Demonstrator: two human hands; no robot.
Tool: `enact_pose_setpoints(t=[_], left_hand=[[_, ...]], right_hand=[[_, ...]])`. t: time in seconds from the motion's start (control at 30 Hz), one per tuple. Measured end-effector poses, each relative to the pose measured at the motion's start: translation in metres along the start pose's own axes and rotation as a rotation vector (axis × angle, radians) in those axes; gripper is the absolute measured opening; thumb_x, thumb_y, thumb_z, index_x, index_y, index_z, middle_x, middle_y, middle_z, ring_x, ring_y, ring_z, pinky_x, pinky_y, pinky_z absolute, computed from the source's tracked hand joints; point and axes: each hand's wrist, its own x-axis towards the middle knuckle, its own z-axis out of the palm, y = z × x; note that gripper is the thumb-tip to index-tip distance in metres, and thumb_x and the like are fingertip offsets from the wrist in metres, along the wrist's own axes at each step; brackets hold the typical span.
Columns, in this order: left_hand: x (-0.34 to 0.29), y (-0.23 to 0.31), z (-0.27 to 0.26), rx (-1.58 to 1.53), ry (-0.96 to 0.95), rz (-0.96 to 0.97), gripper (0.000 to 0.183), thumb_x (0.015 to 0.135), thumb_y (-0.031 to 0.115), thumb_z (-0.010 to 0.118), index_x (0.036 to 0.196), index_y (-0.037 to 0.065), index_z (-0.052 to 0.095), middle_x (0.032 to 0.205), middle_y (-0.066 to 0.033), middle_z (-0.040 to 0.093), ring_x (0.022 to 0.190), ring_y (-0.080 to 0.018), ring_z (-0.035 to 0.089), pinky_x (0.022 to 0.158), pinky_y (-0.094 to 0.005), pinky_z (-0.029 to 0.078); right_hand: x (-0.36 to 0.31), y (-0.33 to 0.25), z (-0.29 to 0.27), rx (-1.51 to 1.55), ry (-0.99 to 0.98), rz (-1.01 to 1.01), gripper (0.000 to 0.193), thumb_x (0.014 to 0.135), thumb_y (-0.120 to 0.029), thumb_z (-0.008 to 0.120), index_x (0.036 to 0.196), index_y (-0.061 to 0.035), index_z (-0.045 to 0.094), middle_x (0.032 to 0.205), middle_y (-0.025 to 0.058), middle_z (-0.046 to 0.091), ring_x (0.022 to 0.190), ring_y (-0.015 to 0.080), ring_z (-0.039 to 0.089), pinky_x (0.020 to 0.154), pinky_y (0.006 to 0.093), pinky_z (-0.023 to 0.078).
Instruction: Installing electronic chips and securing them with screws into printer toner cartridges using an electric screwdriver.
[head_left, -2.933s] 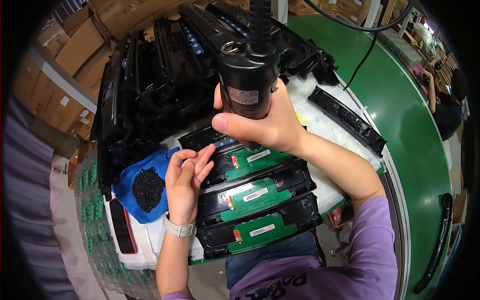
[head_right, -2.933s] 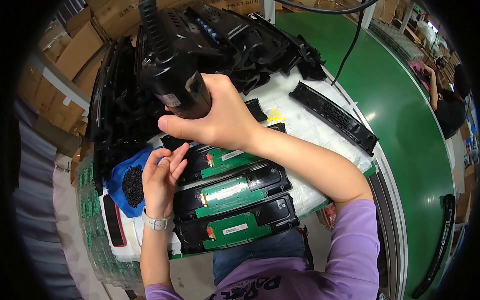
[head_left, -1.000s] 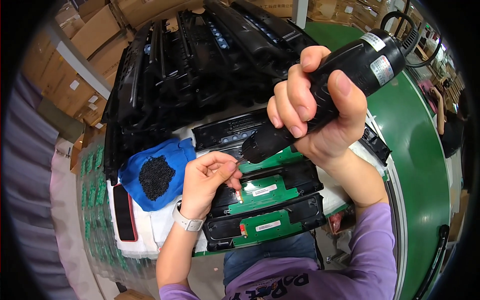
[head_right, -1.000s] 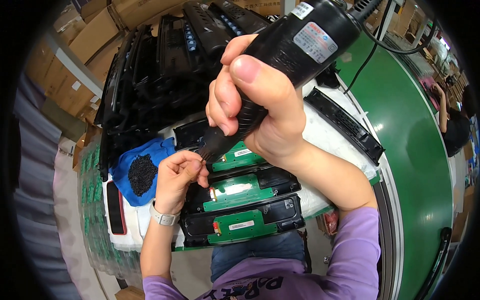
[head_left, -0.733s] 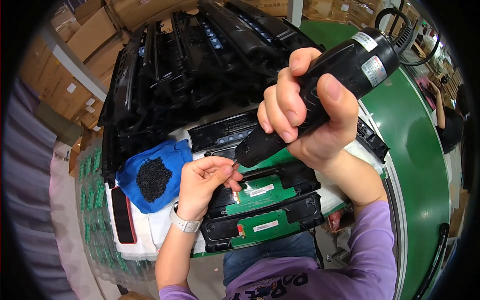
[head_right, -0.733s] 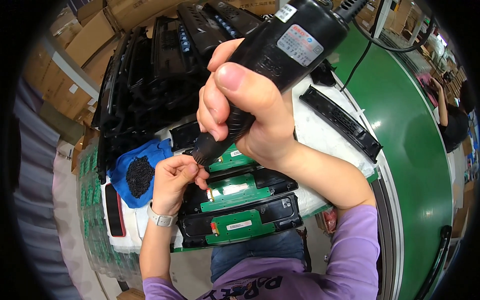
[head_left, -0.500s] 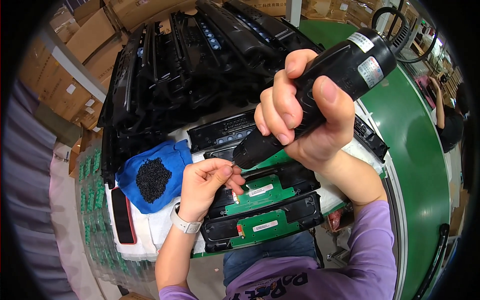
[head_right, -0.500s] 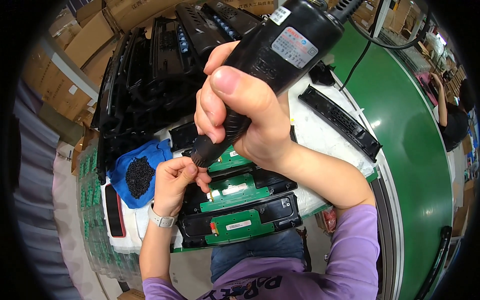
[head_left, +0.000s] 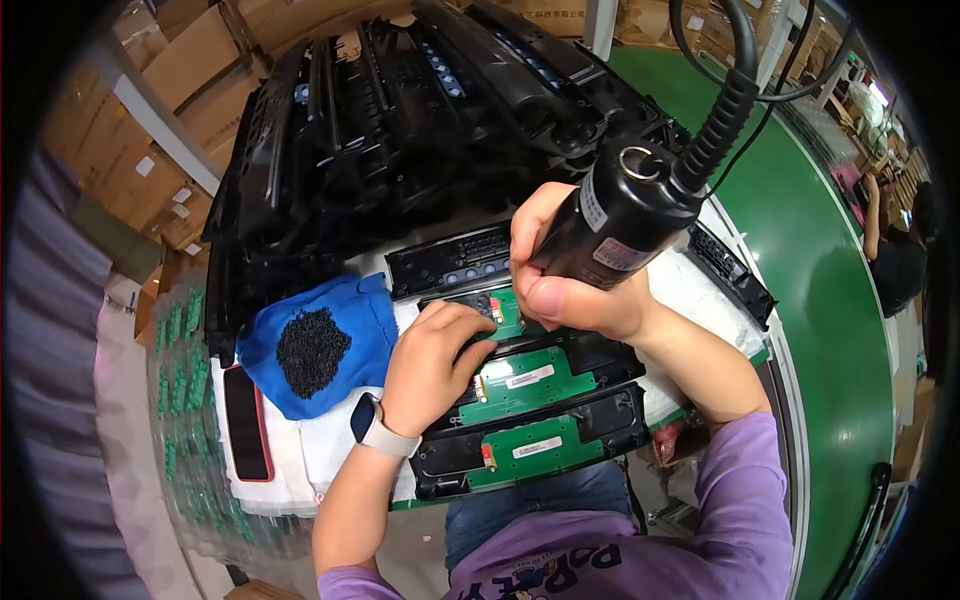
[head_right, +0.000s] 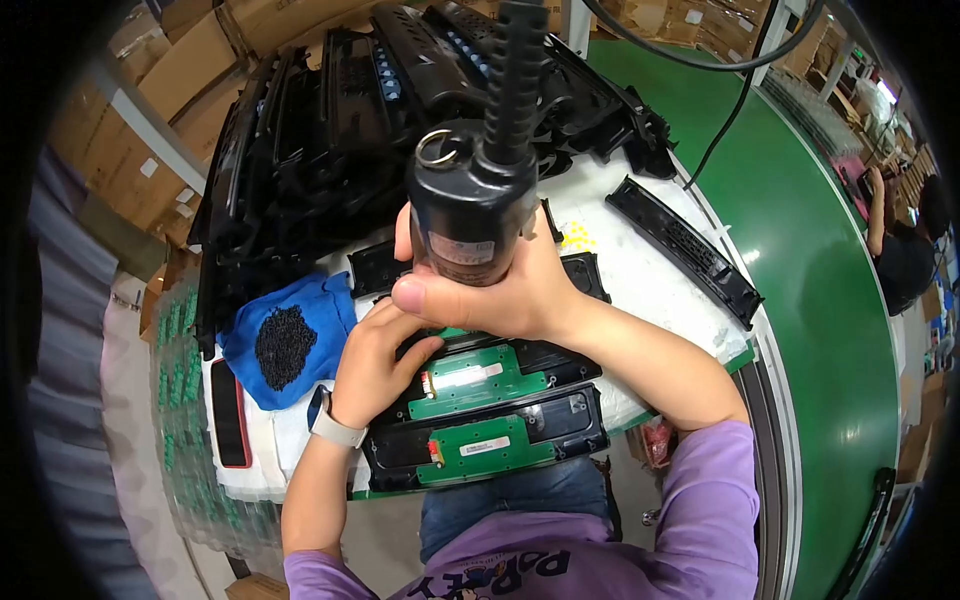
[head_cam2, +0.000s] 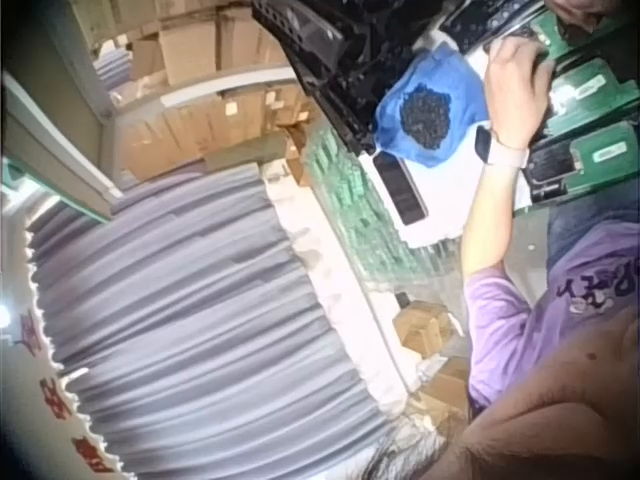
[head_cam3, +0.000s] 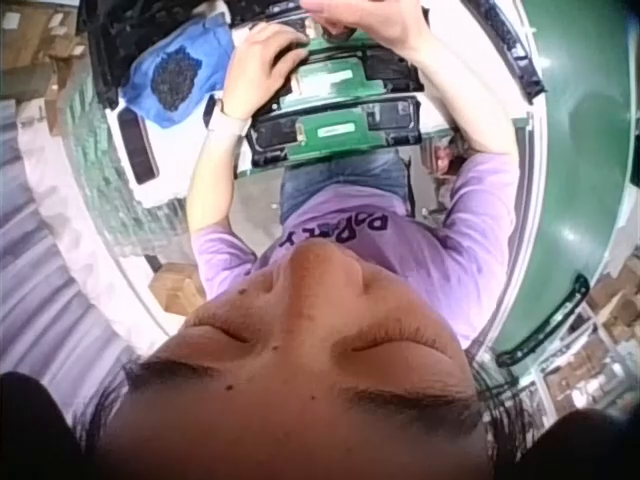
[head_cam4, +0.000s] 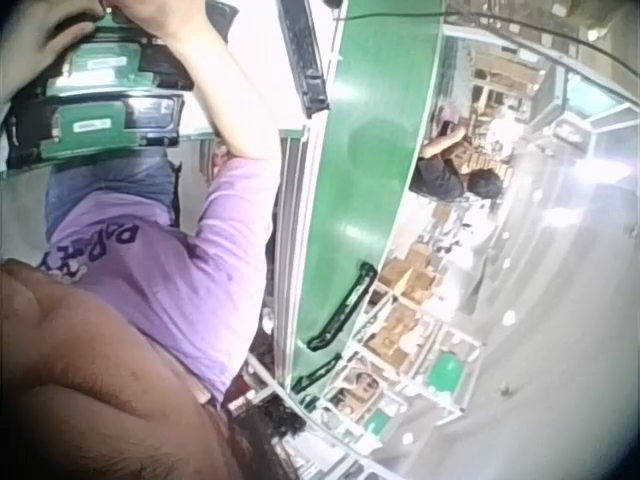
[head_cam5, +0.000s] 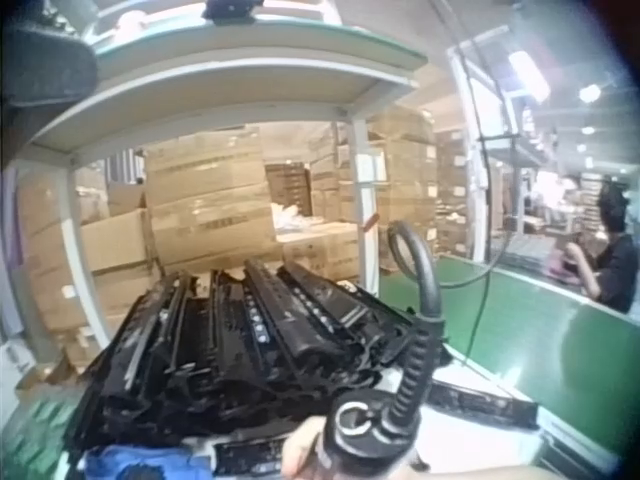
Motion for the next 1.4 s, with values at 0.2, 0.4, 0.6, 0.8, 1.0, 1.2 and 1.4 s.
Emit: enact_pose_setpoints(t=[0.2, 0.4, 0.6, 0.8, 1.0, 1.2, 1.4], left_hand=[[-0.003, -0.003, 0.002, 0.028, 0.032, 0.021, 0.01, 0.07, 0.007, 0.066, 0.078, 0.002, 0.063, 0.077, -0.0074, 0.059, 0.076, -0.0261, 0.055, 0.066, -0.0344, 0.046], [-0.006, -0.002, -0.004, 0.06, 0.047, 0.017, 0.008, 0.069, 0.006, 0.066, 0.075, 0.002, 0.062, 0.073, -0.0077, 0.057, 0.074, -0.0266, 0.055, 0.063, -0.0355, 0.046], [0.006, 0.009, 0.01, 0.145, -0.012, 0.053, 0.012, 0.065, 0.003, 0.063, 0.077, 0.001, 0.061, 0.08, -0.0123, 0.06, 0.077, -0.0319, 0.055, 0.068, -0.0394, 0.046], [-0.02, -0.015, 0.007, 0.258, 0.066, 0.036, 0.012, 0.074, 0.007, 0.065, 0.081, -0.004, 0.064, 0.077, -0.0184, 0.064, 0.076, -0.0322, 0.062, 0.07, -0.0369, 0.046], [-0.006, 0.032, -0.014, 0.156, -0.032, 0.087, 0.028, 0.072, 0.001, 0.062, 0.1, -0.003, 0.06, 0.099, -0.0182, 0.06, 0.093, -0.0318, 0.057, 0.085, -0.0358, 0.043], [-0.044, -0.025, -0.085, 1.145, 0.182, -0.244, 0.03, 0.076, 0.039, 0.065, 0.082, 0.009, 0.065, 0.075, -0.0124, 0.063, 0.063, -0.0286, 0.059, 0.054, -0.0392, 0.046], [-0.069, -0.04, -0.103, 1.128, -0.089, -0.618, 0.04, 0.072, 0.046, 0.067, 0.076, 0.006, 0.066, 0.072, -0.0169, 0.063, 0.065, -0.0343, 0.062, 0.057, -0.0437, 0.049]], right_hand=[[-0.001, 0.0, 0.008, 0.004, 0.002, 0.035, 0.027, 0.07, -0.007, 0.066, 0.087, -0.0011, 0.045, 0.06, 0.0048, 0.05, 0.045, 0.0092, 0.047, 0.041, 0.023, 0.04], [-0.001, 0.006, 0.02, -0.192, -0.078, -0.066, 0.022, 0.067, 0.0, 0.066, 0.082, -0.0021, 0.05, 0.071, 0.0018, 0.054, 0.06, 0.0056, 0.052, 0.054, 0.0189, 0.042], [-0.008, 0.006, 0.001, -0.593, 0.053, -0.318, 0.034, 0.059, -0.026, 0.076, 0.073, -0.0011, 0.058, 0.059, 0.0072, 0.055, 0.05, 0.0153, 0.052, 0.05, 0.0281, 0.043], [0.0, 0.017, 0.031, -0.351, -0.003, -0.425, 0.031, 0.06, -0.02, 0.072, 0.078, 0.0007, 0.058, 0.063, 0.0101, 0.057, 0.054, 0.0179, 0.057, 0.052, 0.0252, 0.044], [-0.018, -0.027, 0.004, 0.043, 0.054, -0.224, 0.021, 0.066, -0.009, 0.071, 0.075, -0.0012, 0.054, 0.061, 0.0006, 0.054, 0.053, 0.0067, 0.052, 0.047, 0.0206, 0.041], [-0.025, -0.04, -0.014, 0.174, 0.072, -0.25, 0.023, 0.07, -0.01, 0.07, 0.079, -0.0006, 0.051, 0.056, 0.0035, 0.051, 0.041, 0.0094, 0.049, 0.038, 0.0218, 0.038], [-0.021, -0.029, -0.002, 0.025, -0.004, -0.327, 0.024, 0.068, -0.012, 0.07, 0.076, -0.001, 0.051, 0.055, 0.0031, 0.051, 0.04, 0.0102, 0.05, 0.038, 0.0219, 0.039]])
